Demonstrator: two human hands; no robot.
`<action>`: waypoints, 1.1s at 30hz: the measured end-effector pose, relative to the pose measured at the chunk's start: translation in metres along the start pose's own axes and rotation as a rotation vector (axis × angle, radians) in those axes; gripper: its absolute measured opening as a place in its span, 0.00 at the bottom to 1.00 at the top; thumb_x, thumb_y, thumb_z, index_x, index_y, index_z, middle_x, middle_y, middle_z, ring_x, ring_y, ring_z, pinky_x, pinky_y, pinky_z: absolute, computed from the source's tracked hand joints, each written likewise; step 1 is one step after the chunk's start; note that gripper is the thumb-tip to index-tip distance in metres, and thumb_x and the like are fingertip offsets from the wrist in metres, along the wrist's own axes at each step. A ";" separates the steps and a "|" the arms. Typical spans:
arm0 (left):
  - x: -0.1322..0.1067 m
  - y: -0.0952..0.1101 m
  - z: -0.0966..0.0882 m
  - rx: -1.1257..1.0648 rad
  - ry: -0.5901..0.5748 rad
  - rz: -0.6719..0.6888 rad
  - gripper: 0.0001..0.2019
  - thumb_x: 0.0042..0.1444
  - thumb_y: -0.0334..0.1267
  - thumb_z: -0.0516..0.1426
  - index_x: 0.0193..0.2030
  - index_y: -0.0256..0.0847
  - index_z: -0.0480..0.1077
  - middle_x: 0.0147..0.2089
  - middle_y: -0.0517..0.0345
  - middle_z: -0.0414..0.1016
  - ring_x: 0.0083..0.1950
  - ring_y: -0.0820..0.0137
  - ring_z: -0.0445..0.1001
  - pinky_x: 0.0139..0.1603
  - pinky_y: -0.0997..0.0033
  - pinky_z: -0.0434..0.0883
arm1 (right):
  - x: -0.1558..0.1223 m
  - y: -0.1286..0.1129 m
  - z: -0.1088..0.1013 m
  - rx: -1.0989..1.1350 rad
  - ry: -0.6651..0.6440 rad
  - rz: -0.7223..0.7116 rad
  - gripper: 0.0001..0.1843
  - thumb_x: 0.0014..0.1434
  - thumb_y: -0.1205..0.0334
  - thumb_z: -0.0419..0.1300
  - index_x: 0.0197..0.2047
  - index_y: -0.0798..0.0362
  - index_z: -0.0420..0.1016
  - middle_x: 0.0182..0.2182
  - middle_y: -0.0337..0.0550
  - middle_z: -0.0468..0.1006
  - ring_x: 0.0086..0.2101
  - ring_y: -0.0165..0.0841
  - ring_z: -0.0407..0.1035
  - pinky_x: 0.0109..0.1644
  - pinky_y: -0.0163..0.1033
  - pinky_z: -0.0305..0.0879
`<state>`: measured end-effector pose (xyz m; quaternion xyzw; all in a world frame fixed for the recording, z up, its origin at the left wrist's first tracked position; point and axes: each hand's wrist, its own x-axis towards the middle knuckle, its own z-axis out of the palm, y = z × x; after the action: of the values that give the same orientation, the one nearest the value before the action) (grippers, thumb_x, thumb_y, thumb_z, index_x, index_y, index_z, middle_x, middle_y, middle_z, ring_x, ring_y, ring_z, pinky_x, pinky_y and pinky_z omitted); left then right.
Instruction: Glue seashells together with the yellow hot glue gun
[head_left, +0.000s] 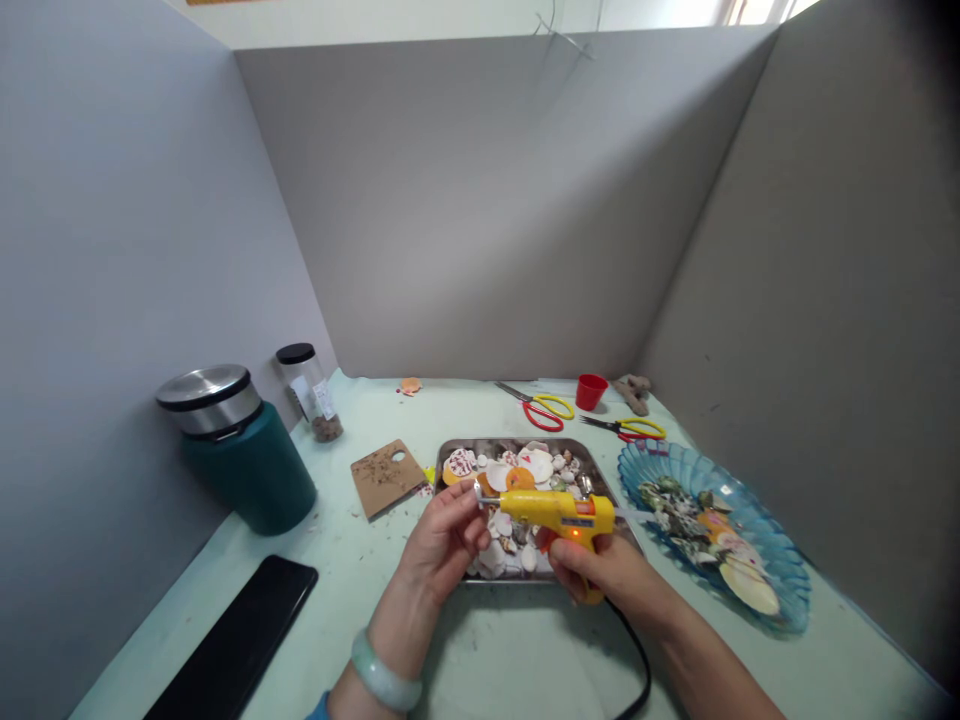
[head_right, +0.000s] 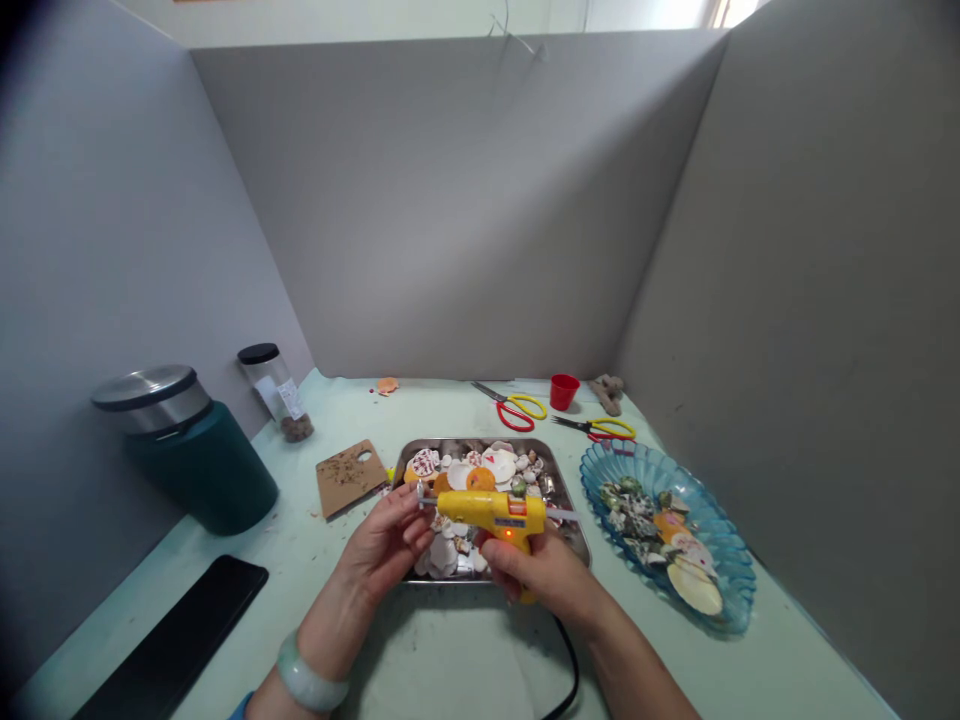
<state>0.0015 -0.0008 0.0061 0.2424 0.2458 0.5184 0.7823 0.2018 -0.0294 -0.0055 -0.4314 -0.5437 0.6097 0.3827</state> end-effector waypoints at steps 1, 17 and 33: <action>0.000 0.000 0.000 0.004 -0.010 -0.002 0.13 0.43 0.33 0.68 0.32 0.34 0.69 0.20 0.69 0.61 0.16 0.85 0.53 0.18 0.83 0.58 | 0.000 0.001 0.000 0.001 0.004 0.007 0.24 0.49 0.42 0.64 0.35 0.56 0.72 0.16 0.33 0.67 0.16 0.24 0.57 0.20 0.31 0.53; 0.002 -0.003 0.000 0.140 -0.007 -0.014 0.16 0.39 0.37 0.70 0.32 0.34 0.70 0.16 0.70 0.61 0.14 0.84 0.53 0.15 0.80 0.61 | -0.001 0.002 0.003 0.041 0.072 -0.064 0.23 0.51 0.43 0.63 0.35 0.56 0.71 0.14 0.32 0.67 0.15 0.24 0.57 0.19 0.31 0.54; 0.003 -0.001 -0.002 0.084 0.061 0.015 0.19 0.37 0.36 0.71 0.34 0.34 0.70 0.16 0.71 0.61 0.14 0.84 0.53 0.15 0.81 0.58 | 0.001 0.001 -0.001 0.004 0.002 -0.022 0.22 0.51 0.43 0.63 0.34 0.55 0.71 0.15 0.32 0.66 0.16 0.24 0.58 0.19 0.31 0.52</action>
<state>0.0022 0.0021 0.0037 0.2610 0.2891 0.5207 0.7597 0.2023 -0.0286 -0.0069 -0.4253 -0.5469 0.6059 0.3911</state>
